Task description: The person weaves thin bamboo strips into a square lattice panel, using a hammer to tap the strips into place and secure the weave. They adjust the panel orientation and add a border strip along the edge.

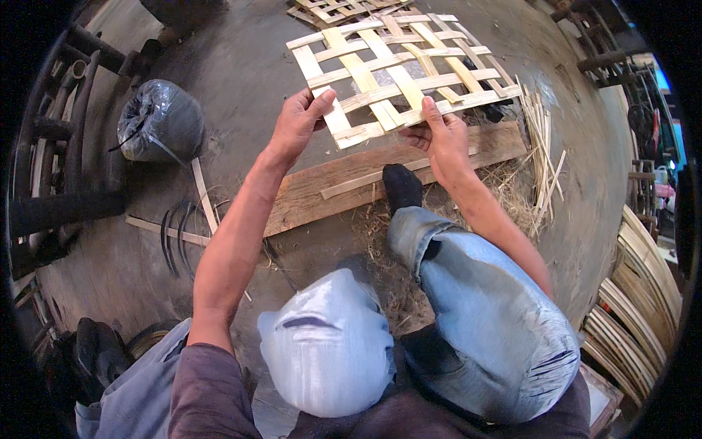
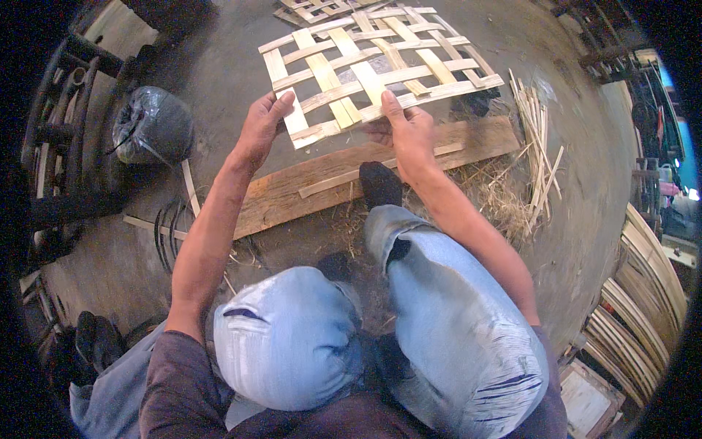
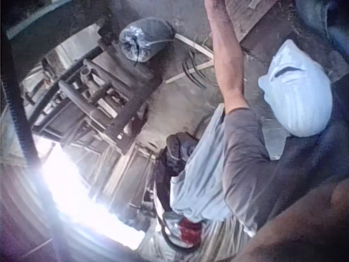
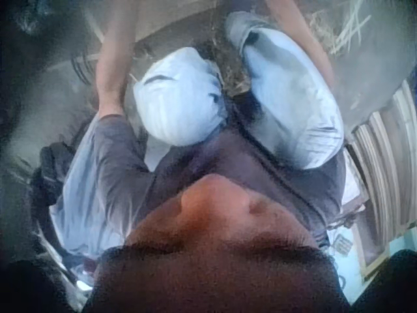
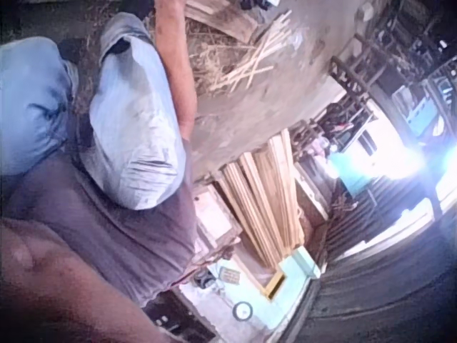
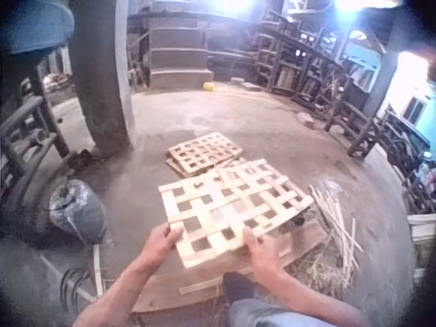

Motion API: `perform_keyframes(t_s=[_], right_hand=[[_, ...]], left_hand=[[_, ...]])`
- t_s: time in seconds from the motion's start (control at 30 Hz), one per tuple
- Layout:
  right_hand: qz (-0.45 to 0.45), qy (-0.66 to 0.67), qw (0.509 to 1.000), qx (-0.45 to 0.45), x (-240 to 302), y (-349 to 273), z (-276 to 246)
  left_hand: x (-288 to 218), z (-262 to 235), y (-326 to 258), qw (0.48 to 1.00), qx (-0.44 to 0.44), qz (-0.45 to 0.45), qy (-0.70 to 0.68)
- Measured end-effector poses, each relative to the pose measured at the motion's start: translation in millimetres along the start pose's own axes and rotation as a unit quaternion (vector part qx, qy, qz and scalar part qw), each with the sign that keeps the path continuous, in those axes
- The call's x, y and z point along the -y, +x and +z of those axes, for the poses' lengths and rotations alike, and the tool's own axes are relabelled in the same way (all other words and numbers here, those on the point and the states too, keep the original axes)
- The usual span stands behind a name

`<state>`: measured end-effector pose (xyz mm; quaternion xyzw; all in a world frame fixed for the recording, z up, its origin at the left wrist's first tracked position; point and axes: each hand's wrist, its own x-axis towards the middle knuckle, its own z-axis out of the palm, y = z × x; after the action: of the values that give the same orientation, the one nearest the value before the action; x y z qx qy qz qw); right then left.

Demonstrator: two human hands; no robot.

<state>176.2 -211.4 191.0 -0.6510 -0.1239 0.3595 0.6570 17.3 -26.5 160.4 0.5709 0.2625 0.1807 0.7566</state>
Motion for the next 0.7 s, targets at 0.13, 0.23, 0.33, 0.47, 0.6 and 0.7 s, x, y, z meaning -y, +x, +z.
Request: perform_keyframes(t_s=[0.13,0.23,0.33,0.47,0.6,0.7], right_hand=[[0.022,-0.038,0.999,0.005,23,-11,7],[0.051,-0.072,0.996,0.015,33,-9,2],[0.044,-0.08,0.995,0.049,27,2,-11],[-0.145,-0.452,0.855,0.209,-41,21,-70],[-0.338,-0.614,0.694,0.165,-100,11,-122],[-0.331,-0.663,0.652,0.161,-110,19,-133]], left_hand=[[-2,4,3,0.994,-0.015,-0.081,-0.076],[-5,11,1,0.987,-0.036,-0.129,-0.091],[1,16,4,0.983,-0.047,-0.138,-0.108],[33,0,7,0.988,-0.057,-0.123,-0.078],[45,-9,-12,0.992,-0.044,-0.119,-0.001],[43,-7,-20,0.991,-0.04,-0.124,-0.01]])
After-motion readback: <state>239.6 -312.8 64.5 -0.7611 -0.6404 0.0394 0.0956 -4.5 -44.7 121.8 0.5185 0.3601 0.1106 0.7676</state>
